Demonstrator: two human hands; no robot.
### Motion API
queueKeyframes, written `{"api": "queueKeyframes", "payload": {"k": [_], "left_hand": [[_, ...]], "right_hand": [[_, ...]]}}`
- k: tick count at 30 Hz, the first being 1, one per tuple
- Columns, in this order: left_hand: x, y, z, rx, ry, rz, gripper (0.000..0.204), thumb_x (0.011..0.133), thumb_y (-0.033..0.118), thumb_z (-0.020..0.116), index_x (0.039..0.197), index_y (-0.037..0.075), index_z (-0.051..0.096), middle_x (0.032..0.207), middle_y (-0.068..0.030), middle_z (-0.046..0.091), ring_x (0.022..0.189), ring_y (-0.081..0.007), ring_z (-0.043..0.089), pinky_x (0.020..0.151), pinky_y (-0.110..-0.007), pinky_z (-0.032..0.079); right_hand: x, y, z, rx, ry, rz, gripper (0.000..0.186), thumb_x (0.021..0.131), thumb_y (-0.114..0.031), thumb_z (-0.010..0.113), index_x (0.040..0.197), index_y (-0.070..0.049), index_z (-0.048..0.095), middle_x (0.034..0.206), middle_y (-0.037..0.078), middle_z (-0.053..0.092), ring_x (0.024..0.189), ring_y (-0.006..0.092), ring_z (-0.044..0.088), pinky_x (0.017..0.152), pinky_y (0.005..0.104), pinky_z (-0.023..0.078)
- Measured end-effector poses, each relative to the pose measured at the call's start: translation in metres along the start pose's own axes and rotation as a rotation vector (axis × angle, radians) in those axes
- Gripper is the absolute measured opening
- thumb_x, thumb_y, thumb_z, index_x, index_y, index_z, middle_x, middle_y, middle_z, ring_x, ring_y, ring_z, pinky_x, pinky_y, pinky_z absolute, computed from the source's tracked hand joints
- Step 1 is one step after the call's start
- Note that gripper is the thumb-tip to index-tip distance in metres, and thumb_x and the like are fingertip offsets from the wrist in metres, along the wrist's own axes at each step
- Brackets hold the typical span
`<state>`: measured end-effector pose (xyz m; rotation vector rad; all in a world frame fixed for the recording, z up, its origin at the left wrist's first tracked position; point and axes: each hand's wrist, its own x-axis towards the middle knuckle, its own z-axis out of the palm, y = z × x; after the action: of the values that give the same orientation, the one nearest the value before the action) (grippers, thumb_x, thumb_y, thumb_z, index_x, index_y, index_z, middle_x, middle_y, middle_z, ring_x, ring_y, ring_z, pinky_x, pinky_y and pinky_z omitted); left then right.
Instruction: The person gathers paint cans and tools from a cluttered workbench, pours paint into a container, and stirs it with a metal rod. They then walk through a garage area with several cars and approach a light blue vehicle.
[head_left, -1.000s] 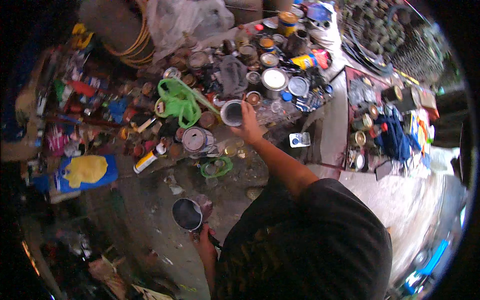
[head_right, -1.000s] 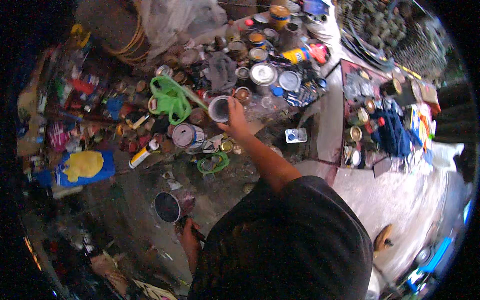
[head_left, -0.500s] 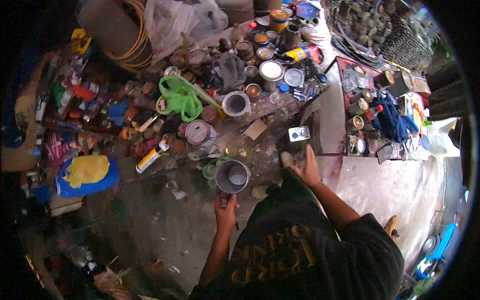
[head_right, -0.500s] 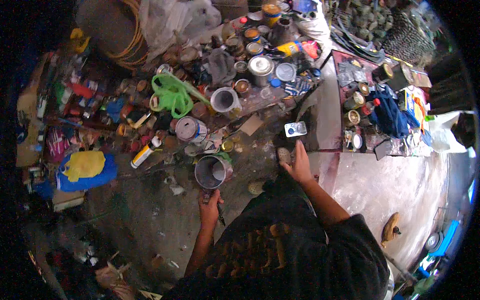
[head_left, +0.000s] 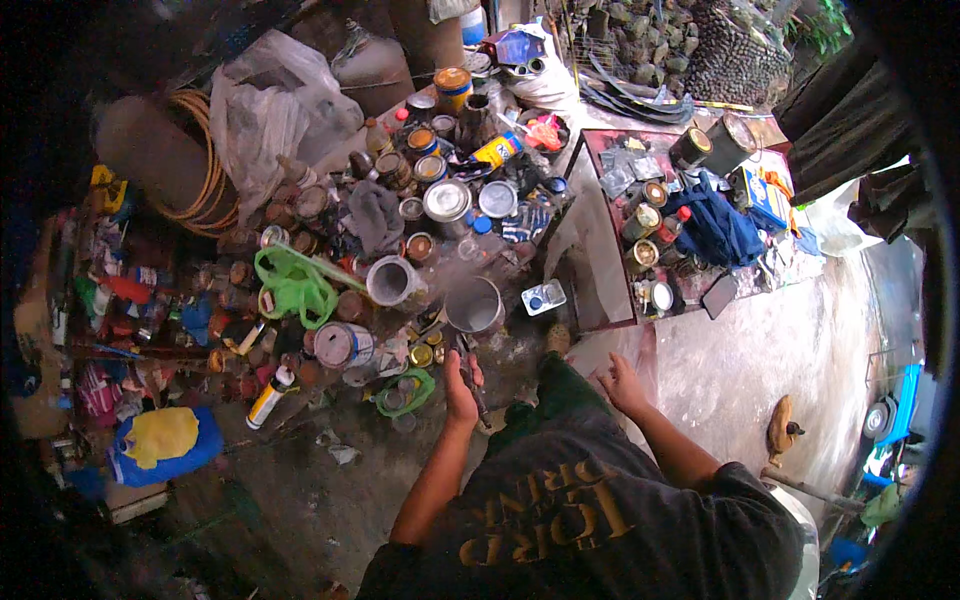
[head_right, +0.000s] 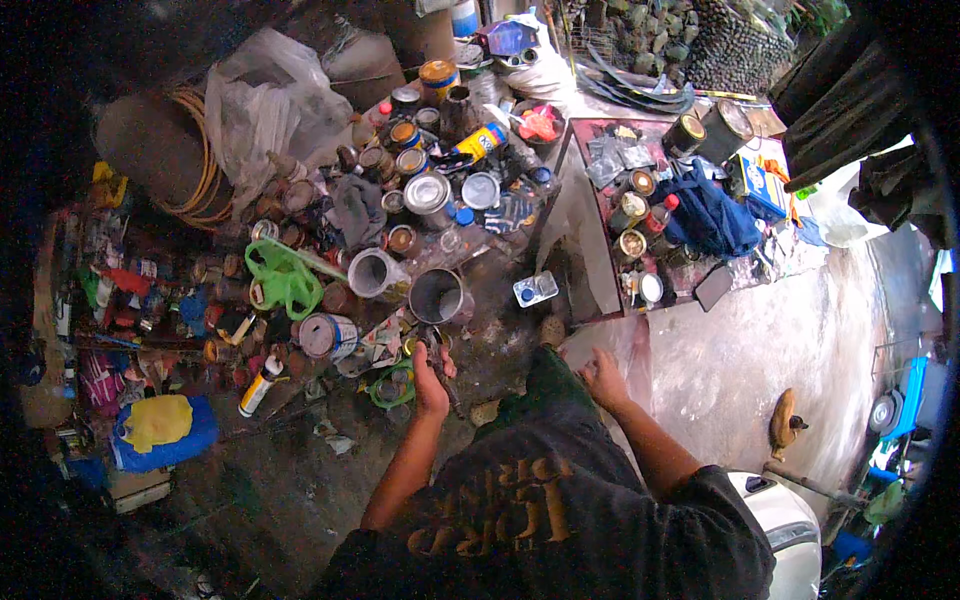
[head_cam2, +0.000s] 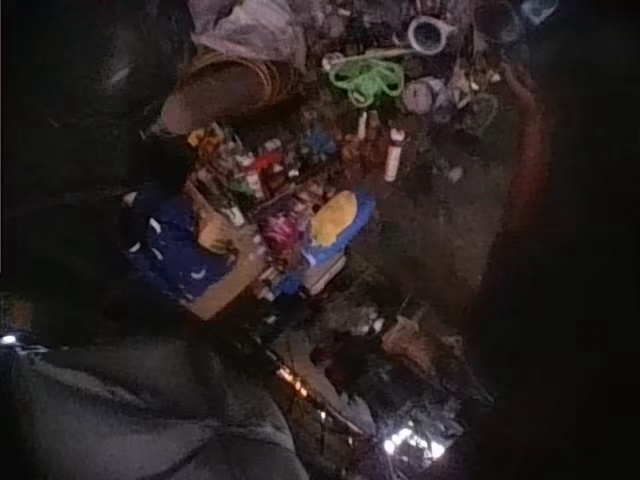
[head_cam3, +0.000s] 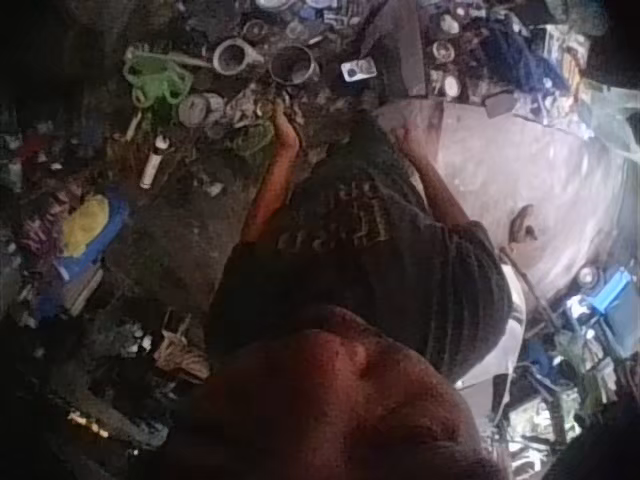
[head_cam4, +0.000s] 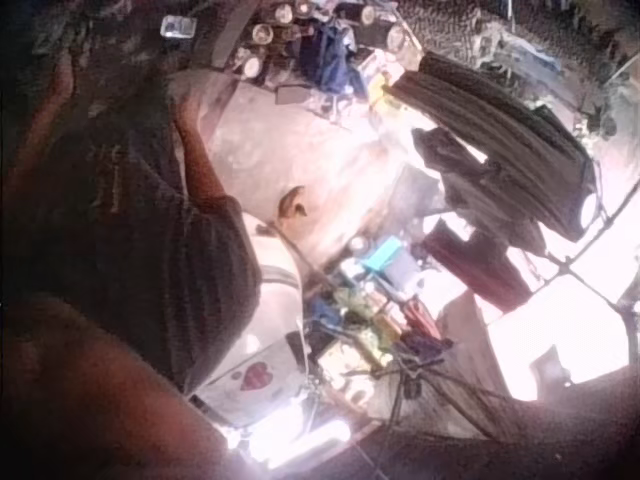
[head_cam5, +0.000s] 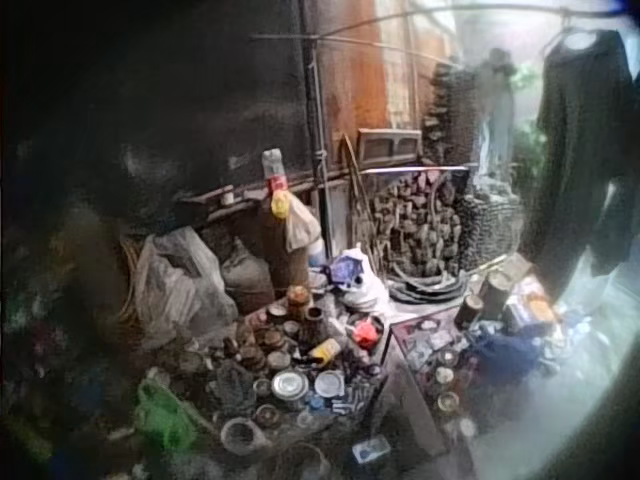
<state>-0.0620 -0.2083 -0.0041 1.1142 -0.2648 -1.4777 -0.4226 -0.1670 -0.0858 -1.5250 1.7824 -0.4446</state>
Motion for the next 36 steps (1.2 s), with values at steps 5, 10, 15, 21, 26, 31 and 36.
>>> {"api": "queueKeyframes", "payload": {"k": [5,10,15,21,26,31,36], "left_hand": [[0.015,0.000,0.046,-0.142,0.011,-0.002,0.032,0.098,0.040,0.045,0.101,0.008,0.049,0.085,-0.0044,0.052,0.069,-0.0177,0.049,0.069,-0.037,0.042],[0.004,0.001,0.061,-0.217,0.126,0.028,0.029,0.095,0.037,0.047,0.103,0.009,0.050,0.089,-0.0070,0.052,0.078,-0.0206,0.049,0.078,-0.040,0.042],[-0.003,0.006,0.087,-0.208,0.244,0.135,0.030,0.094,0.037,0.046,0.105,0.009,0.051,0.091,-0.0078,0.051,0.080,-0.0229,0.048,0.080,-0.044,0.041],[-0.037,0.016,0.082,-0.272,0.413,0.234,0.032,0.094,0.037,0.045,0.107,0.009,0.051,0.092,-0.0077,0.051,0.080,-0.0225,0.048,0.080,-0.044,0.041],[-0.046,0.035,0.074,-0.276,0.439,0.294,0.034,0.094,0.037,0.046,0.110,0.008,0.050,0.093,-0.0077,0.053,0.080,-0.0220,0.048,0.081,-0.043,0.041],[-0.053,0.053,0.053,-0.308,0.440,0.287,0.035,0.094,0.038,0.046,0.111,0.008,0.050,0.092,-0.0073,0.053,0.078,-0.0214,0.048,0.079,-0.043,0.041],[-0.065,0.069,0.016,-0.309,0.437,0.299,0.031,0.095,0.037,0.046,0.108,0.009,0.050,0.090,-0.0067,0.053,0.077,-0.0211,0.049,0.078,-0.044,0.042]], "right_hand": [[0.177,-0.076,0.014,0.518,-0.050,-0.064,0.033,0.096,-0.026,0.060,0.115,0.000,0.063,0.102,0.012,0.064,0.093,0.0237,0.061,0.085,0.0353,0.048],[0.356,-0.157,0.055,0.658,-0.148,0.046,0.031,0.095,-0.027,0.057,0.107,-0.001,0.067,0.087,0.010,0.066,0.084,0.0229,0.063,0.077,0.0370,0.050],[0.474,-0.100,0.116,0.559,0.013,0.031,0.020,0.094,-0.020,0.055,0.096,-0.004,0.066,0.072,0.004,0.060,0.056,0.0133,0.054,0.047,0.0289,0.042],[0.447,-0.162,0.111,0.846,-0.175,0.221,0.010,0.092,-0.018,0.060,0.088,-0.010,0.064,0.072,0.001,0.062,0.060,0.0105,0.055,0.048,0.0263,0.040],[0.445,-0.183,0.093,0.867,-0.254,0.227,0.012,0.092,-0.021,0.062,0.088,-0.009,0.065,0.075,-0.001,0.063,0.063,0.0090,0.054,0.051,0.0266,0.040],[0.429,-0.190,0.077,0.568,-0.005,-0.069,0.021,0.092,-0.021,0.061,0.086,-0.002,0.064,0.079,0.003,0.064,0.068,0.0137,0.056,0.064,0.0294,0.045],[0.355,-0.213,0.027,0.280,-0.016,-0.372,0.015,0.093,-0.015,0.059,0.091,0.000,0.061,0.081,0.010,0.064,0.076,0.0219,0.061,0.072,0.0339,0.049]]}}
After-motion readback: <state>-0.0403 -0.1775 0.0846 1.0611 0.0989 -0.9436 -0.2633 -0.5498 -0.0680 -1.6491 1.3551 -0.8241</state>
